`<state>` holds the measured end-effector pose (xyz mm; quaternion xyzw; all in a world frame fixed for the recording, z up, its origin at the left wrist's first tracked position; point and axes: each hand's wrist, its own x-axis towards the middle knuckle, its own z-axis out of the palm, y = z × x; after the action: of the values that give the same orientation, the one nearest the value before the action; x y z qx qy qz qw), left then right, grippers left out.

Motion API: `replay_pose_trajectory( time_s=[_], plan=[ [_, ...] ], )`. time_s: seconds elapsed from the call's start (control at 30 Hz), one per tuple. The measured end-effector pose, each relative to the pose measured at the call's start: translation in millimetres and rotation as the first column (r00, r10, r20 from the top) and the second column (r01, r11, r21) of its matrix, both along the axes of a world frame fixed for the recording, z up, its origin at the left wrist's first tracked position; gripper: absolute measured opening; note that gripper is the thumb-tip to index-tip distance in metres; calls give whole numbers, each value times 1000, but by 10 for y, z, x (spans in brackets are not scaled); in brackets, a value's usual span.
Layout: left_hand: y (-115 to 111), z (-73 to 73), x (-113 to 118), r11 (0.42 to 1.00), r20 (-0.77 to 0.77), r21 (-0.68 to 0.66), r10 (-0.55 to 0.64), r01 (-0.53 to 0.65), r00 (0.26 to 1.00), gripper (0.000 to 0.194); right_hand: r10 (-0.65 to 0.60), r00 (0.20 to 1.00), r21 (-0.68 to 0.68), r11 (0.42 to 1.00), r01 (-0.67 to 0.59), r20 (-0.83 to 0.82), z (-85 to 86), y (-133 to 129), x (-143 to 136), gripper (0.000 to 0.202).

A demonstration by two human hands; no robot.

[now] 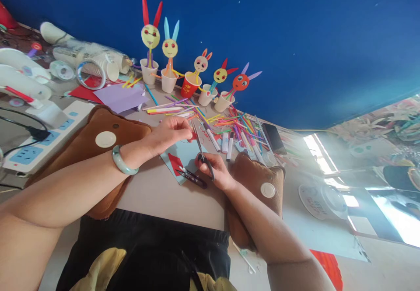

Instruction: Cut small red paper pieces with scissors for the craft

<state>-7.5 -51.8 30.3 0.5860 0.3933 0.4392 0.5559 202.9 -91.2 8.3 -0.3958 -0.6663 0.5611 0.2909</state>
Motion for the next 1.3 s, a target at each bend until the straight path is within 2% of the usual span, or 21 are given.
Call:
replay_pose_trajectory(
  time_s=[0.53,1.3],
  plan=[
    [-2,20,2,1000,3,-7,8,-8,1000,9,15,1000,41,999,-14,-25,-23,8,8,55],
    [2,9,-9,1000,6,-16,-7,7,1000,9,-2,1000,21,1000,2,0,-41,15,12,50]
  ],
)
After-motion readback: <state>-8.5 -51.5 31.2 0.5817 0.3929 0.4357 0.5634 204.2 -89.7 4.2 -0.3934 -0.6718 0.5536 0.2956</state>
